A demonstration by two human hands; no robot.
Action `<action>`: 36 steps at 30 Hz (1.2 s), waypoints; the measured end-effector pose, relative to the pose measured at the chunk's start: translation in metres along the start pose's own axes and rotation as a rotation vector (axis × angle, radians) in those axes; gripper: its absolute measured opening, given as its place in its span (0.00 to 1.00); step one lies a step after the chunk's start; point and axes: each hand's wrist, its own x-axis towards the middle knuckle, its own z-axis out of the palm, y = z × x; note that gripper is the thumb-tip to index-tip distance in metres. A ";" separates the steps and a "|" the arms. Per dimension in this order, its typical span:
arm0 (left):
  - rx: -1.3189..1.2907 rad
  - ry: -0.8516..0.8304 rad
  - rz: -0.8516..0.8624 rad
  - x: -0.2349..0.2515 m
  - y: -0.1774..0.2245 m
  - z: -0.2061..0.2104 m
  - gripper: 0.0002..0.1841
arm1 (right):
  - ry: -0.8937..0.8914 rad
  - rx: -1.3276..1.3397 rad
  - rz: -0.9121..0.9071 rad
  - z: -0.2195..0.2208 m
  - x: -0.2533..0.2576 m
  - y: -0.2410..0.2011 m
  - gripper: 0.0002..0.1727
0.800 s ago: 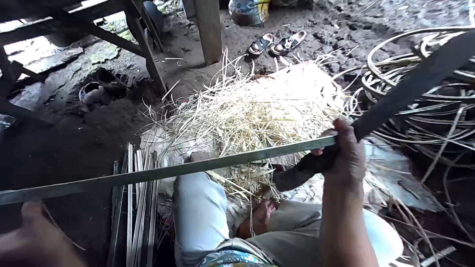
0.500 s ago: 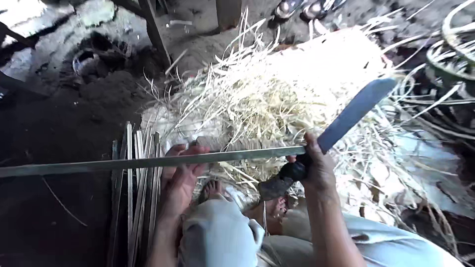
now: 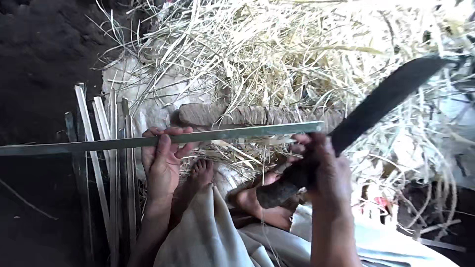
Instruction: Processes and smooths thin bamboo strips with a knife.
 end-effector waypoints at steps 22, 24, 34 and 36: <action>-0.028 0.277 -0.166 0.035 -0.125 -0.020 0.06 | -0.001 -0.991 -0.289 -0.027 -0.008 0.056 0.38; -0.036 0.297 -0.155 0.031 -0.130 -0.021 0.07 | 0.006 -1.032 -0.281 -0.028 -0.004 0.064 0.36; -0.005 0.405 -0.243 0.034 -0.141 -0.015 0.07 | 0.047 -1.136 -0.348 -0.044 -0.005 0.093 0.33; 0.000 0.407 -0.240 0.035 -0.141 -0.014 0.07 | 0.048 -1.171 -0.370 -0.046 -0.007 0.095 0.31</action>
